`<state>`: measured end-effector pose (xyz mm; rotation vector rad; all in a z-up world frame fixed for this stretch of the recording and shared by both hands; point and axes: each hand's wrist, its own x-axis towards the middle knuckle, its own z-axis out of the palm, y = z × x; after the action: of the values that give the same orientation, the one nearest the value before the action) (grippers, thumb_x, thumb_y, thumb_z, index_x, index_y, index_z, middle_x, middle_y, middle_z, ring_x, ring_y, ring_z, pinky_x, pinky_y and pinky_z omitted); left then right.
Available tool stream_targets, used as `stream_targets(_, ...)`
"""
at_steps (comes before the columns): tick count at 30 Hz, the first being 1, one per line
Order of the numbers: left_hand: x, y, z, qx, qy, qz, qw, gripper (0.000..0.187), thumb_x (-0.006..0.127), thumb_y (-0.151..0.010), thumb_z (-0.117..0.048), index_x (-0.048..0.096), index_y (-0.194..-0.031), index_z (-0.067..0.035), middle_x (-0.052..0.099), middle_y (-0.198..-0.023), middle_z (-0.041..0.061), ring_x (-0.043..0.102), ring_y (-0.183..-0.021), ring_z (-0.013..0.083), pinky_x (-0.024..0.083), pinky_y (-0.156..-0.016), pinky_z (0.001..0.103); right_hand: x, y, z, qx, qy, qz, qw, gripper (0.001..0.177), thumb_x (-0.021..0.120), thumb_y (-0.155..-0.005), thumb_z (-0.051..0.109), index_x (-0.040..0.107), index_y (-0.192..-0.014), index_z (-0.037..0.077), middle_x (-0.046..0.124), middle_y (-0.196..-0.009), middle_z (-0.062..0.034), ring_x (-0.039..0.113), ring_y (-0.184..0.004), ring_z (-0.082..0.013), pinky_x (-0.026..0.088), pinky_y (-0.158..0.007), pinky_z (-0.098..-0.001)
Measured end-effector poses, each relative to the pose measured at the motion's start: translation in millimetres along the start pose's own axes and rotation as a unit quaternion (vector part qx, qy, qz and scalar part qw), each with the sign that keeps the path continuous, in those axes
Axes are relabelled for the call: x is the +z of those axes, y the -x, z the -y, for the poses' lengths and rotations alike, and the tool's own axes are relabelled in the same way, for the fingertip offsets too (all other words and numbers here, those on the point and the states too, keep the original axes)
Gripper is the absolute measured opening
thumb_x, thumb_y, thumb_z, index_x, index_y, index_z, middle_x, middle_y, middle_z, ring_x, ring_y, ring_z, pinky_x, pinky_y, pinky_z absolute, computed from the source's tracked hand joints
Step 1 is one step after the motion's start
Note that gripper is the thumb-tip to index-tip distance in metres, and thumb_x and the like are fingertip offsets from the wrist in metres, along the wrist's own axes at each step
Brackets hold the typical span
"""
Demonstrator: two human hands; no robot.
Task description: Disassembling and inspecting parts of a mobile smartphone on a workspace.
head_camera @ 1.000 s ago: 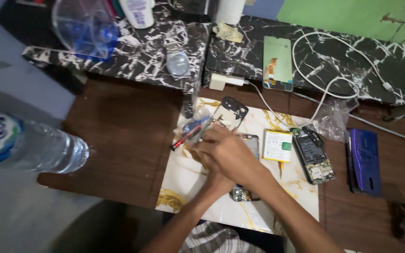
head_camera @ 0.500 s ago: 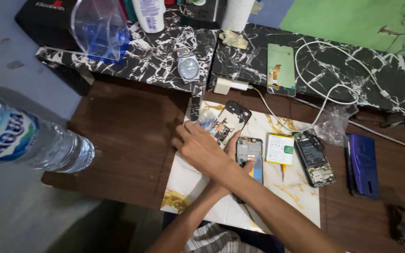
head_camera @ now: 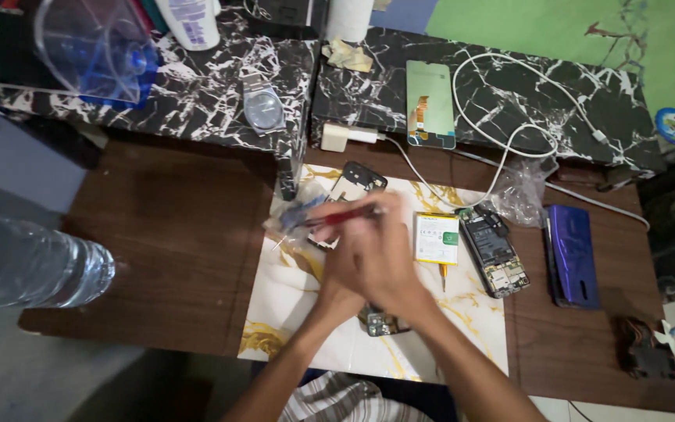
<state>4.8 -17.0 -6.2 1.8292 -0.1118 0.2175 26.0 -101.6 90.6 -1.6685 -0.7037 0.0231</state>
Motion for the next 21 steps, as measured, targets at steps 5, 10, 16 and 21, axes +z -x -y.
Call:
stream_targets(5,-2.8,-1.9,-6.6,-0.098,0.16,0.048,0.981,0.056,0.072,-0.086,-0.003,0.049,-0.136,-0.003,0.077,-0.098,0.007,0.073,-0.082,0.0144,0.058,-0.068,0.03,-71.6,22.9,-17.4,0.052,-0.277,-0.166,0.945,0.015,0.038,-0.111,0.023,0.029,-0.118,0.013,0.07,-0.115,-0.0281,0.073,-0.091,-0.0332,0.06,-0.087,-0.0476)
stream_targets(10,-4.6,-0.6,1.2,-0.085,0.195,0.066,0.975,0.053,0.069,-0.087,0.001,0.048,-0.136,-0.002,0.073,-0.096,0.008,0.069,-0.084,0.0104,0.057,-0.07,0.026,-102.5,64.8,-61.2,0.15,-0.316,-0.234,0.907,0.039,0.057,-0.1,0.006,0.044,-0.136,0.012,0.068,-0.11,-0.0152,0.061,-0.086,-0.0166,0.052,-0.081,-0.0356)
stream_targets(16,-9.7,-5.1,-7.5,-0.128,0.171,0.104,0.971,0.053,0.068,-0.087,-0.002,0.05,-0.136,-0.004,0.075,-0.093,0.008,0.071,-0.079,0.0096,0.057,-0.064,0.027,-101.6,105.8,-115.8,0.202,-0.264,-0.188,0.924,0.02,0.057,-0.111,0.006,0.058,-0.125,-0.007,0.065,-0.103,-0.0156,0.058,-0.087,-0.018,0.05,-0.082,-0.0359)
stream_targets(21,-12.6,-8.3,-17.5,-0.162,0.154,0.12,0.967,0.053,0.067,-0.086,-0.002,0.052,-0.137,-0.004,0.076,-0.092,0.009,0.071,-0.077,0.0104,0.058,-0.063,0.027,-86.0,90.2,-86.2,0.209,-0.273,-0.19,0.92,0.015,0.052,-0.109,0.014,0.051,-0.117,0.002,0.07,-0.097,-0.0188,0.066,-0.077,-0.0214,0.055,-0.077,-0.0371)
